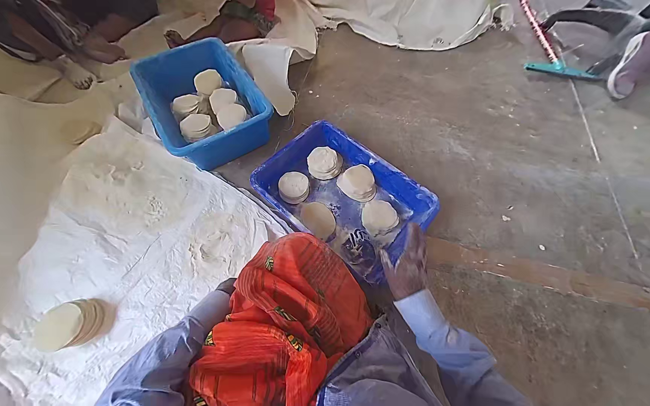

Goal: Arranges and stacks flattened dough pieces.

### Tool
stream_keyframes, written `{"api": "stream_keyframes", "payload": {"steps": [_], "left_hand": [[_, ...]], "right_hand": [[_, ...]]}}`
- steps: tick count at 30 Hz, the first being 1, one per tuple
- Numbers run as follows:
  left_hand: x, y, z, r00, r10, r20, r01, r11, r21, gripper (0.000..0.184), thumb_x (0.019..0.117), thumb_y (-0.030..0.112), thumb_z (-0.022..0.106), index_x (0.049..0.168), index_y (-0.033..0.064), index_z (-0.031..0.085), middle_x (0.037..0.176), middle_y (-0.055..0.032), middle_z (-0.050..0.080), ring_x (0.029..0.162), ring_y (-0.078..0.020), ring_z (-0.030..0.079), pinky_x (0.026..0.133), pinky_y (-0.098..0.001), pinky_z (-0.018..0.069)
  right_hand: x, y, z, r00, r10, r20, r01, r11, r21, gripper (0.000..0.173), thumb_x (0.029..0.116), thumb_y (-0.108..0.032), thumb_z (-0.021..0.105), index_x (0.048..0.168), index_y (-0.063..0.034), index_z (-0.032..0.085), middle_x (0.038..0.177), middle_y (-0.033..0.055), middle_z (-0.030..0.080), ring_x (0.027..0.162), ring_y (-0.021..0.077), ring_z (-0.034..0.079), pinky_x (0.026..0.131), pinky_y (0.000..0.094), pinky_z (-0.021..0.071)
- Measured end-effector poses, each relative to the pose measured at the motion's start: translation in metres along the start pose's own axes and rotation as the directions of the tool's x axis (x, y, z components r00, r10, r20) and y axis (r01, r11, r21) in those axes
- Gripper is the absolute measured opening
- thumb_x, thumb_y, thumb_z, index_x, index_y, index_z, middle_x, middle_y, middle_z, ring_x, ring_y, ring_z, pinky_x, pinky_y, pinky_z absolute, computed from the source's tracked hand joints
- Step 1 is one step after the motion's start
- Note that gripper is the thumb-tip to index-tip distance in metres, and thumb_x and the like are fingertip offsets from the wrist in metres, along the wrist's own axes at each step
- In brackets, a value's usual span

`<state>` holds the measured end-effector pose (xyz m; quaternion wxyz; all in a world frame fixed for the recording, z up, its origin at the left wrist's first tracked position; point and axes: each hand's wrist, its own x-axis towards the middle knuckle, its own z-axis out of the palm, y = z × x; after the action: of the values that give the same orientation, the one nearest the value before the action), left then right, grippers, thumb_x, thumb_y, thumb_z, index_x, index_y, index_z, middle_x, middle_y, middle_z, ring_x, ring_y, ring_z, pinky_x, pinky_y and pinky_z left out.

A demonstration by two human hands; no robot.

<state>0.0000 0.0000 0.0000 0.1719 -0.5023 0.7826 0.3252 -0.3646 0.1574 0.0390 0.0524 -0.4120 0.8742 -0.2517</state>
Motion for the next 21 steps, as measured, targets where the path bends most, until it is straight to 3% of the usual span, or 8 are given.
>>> {"api": "stream_keyframes", "payload": {"steps": [1,2,4,6,8,12,18,21], "left_hand": [[-0.008,0.025,-0.040,0.972,-0.100,0.213,0.087,0.994,0.071,0.041,0.1104,0.020,0.044,0.139,-0.0076,0.054,0.143,-0.0291,0.055,0.138,-0.0430,0.049,0.117,-0.0554,0.0331],[-0.013,0.038,-0.064,0.954,-0.144,0.264,0.127,0.989,0.081,0.040,0.1098,0.019,0.045,0.141,-0.0047,0.054,0.143,-0.0268,0.056,0.138,-0.0410,0.051,0.116,-0.0559,0.0355],[-0.030,0.038,-0.081,0.991,-0.085,0.102,0.096,0.989,-0.110,0.034,0.1080,0.011,0.047,0.136,-0.0066,0.057,0.132,-0.0290,0.062,0.127,-0.0422,0.059,0.111,-0.0562,0.0409],[-0.047,0.030,-0.087,0.997,-0.060,-0.056,0.044,0.965,-0.259,0.036,0.1064,0.012,0.052,0.139,-0.0051,0.055,0.126,-0.0282,0.065,0.114,-0.0407,0.066,0.102,-0.0540,0.0487],[-0.063,0.015,-0.088,0.982,-0.035,-0.184,-0.025,0.948,-0.317,0.041,0.1027,0.011,0.060,0.140,-0.0055,0.054,0.126,-0.0286,0.064,0.111,-0.0418,0.066,0.097,-0.0548,0.0513],[-0.088,-0.024,-0.067,0.911,-0.003,-0.413,-0.152,0.927,-0.342,0.048,0.0929,0.013,0.066,0.136,-0.0074,0.056,0.117,-0.0273,0.068,0.102,-0.0419,0.070,0.089,-0.0553,0.0558],[-0.085,-0.033,-0.056,0.902,-0.064,-0.427,-0.081,0.946,-0.313,0.053,0.0920,0.001,0.068,0.141,-0.0092,0.051,0.113,-0.0297,0.069,0.097,-0.0463,0.070,0.087,-0.0587,0.0549],[-0.078,-0.037,-0.053,0.867,0.008,-0.498,-0.157,0.953,-0.258,0.058,0.0903,0.008,0.065,0.143,-0.0089,0.048,0.109,-0.0285,0.070,0.092,-0.0461,0.071,0.083,-0.0585,0.0565]], "right_hand": [[0.018,-0.015,0.002,0.994,-0.085,0.073,0.087,0.996,-0.026,0.064,0.0929,-0.021,0.073,0.145,0.0079,0.050,0.147,0.0311,0.051,0.139,0.0473,0.048,0.115,0.0585,0.0389],[0.038,-0.032,0.011,0.973,-0.136,0.185,0.139,0.990,-0.002,0.047,0.0966,-0.019,0.070,0.137,0.0019,0.061,0.139,0.0246,0.061,0.133,0.0423,0.056,0.111,0.0563,0.0435],[0.082,-0.056,0.052,0.894,-0.197,0.403,0.173,0.980,0.096,0.032,0.1011,-0.016,0.064,0.129,-0.0016,0.069,0.129,0.0200,0.069,0.124,0.0375,0.063,0.109,0.0538,0.0465],[0.120,-0.072,0.097,0.798,-0.204,0.567,0.207,0.976,0.060,0.034,0.1037,-0.015,0.059,0.134,-0.0020,0.066,0.133,0.0220,0.066,0.129,0.0389,0.060,0.113,0.0551,0.0419],[0.145,-0.082,0.134,0.759,-0.232,0.608,0.293,0.956,-0.001,0.034,0.1025,-0.014,0.060,0.134,-0.0022,0.066,0.135,0.0228,0.064,0.130,0.0401,0.058,0.112,0.0561,0.0430],[0.168,-0.100,0.155,0.679,-0.151,0.718,0.412,0.888,-0.202,0.038,0.0969,-0.017,0.069,0.132,-0.0018,0.066,0.140,0.0235,0.059,0.136,0.0422,0.051,0.112,0.0577,0.0422],[0.189,-0.090,0.165,0.618,-0.115,0.778,0.482,0.837,-0.259,0.031,0.0942,-0.027,0.073,0.118,-0.0061,0.073,0.129,0.0228,0.066,0.129,0.0408,0.057,0.112,0.0572,0.0420],[0.194,-0.090,0.163,0.586,-0.118,0.802,0.525,0.809,-0.265,0.033,0.0945,-0.031,0.073,0.117,-0.0057,0.073,0.128,0.0231,0.066,0.128,0.0414,0.058,0.110,0.0577,0.0432]]}}
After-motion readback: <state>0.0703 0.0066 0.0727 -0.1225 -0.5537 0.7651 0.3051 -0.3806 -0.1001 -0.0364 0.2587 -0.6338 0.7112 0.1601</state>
